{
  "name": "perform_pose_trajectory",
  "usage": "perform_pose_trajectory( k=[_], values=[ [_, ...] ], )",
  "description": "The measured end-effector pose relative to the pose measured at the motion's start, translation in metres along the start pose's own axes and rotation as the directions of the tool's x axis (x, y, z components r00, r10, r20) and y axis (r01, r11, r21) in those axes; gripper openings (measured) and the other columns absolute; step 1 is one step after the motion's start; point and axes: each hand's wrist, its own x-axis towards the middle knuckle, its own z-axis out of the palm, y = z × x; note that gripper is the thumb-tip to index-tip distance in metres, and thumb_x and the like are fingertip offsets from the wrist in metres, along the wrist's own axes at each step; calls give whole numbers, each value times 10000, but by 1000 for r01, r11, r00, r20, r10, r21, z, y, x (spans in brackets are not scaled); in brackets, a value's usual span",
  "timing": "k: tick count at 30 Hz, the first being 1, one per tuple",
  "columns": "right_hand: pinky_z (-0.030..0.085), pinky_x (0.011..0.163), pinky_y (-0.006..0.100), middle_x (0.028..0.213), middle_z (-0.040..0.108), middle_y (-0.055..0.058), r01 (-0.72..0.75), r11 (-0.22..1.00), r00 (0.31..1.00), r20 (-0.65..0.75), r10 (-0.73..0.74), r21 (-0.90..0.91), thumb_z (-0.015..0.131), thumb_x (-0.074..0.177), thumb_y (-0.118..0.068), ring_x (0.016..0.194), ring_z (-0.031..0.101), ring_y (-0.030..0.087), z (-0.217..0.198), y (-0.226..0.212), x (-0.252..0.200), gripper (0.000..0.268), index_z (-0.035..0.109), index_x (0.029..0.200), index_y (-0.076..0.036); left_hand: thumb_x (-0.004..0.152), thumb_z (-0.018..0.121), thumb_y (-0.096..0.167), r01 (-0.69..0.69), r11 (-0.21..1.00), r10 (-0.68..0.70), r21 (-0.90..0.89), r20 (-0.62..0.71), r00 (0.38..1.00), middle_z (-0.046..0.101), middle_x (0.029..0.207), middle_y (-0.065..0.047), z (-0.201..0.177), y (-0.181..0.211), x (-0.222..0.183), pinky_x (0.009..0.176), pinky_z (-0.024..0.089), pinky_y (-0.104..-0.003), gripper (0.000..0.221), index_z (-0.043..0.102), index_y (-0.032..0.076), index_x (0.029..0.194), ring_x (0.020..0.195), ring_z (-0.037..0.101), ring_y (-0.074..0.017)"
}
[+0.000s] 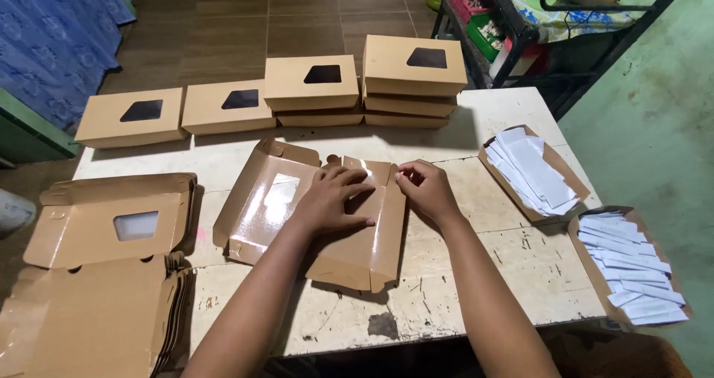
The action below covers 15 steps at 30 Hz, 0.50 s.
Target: Assembling a cardboard box by folding flaps and inserting a paper liner.
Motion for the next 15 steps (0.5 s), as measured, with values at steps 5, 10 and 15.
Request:
perform_pose_trajectory(
  k=[5, 10, 15],
  values=[
    [522, 619, 313, 780, 700, 59, 57, 998, 998, -24, -57, -3, 723, 848, -118, 674, 648, 178, 0, 14, 4, 110, 775, 945, -107, 783, 679, 723, -44, 999, 46, 27, -72, 996, 581, 1436, 12, 12, -3, 3, 1045, 380, -448, 649, 678, 305, 1278, 1330, 494, -256],
    [508, 651, 337, 818, 725, 63, 174, 985, 981, 81, -175, 16, 691, 857, -182, 717, 628, 207, 0, 12, 5, 98, 753, 821, -115, 855, 652, 609, -36, 999, 35, -2, -120, 992, 609, 1391, 15, 16, -6, 7, 1010, 376, -422, 492, 696, 306, 1241, 1305, 511, -245],
    [511, 757, 403, 807, 720, 60, 308, 935, 938, 222, -266, -178, 734, 802, -239, 796, 625, 304, 0, -8, 1, 277, 675, 574, -95, 942, 592, 467, -29, 1000, 29, -1, -130, 991, 621, 1383, 19, 22, -12, 9, 1011, 371, -434, 350, 702, 310, 1234, 1316, 511, -244]
  ],
)
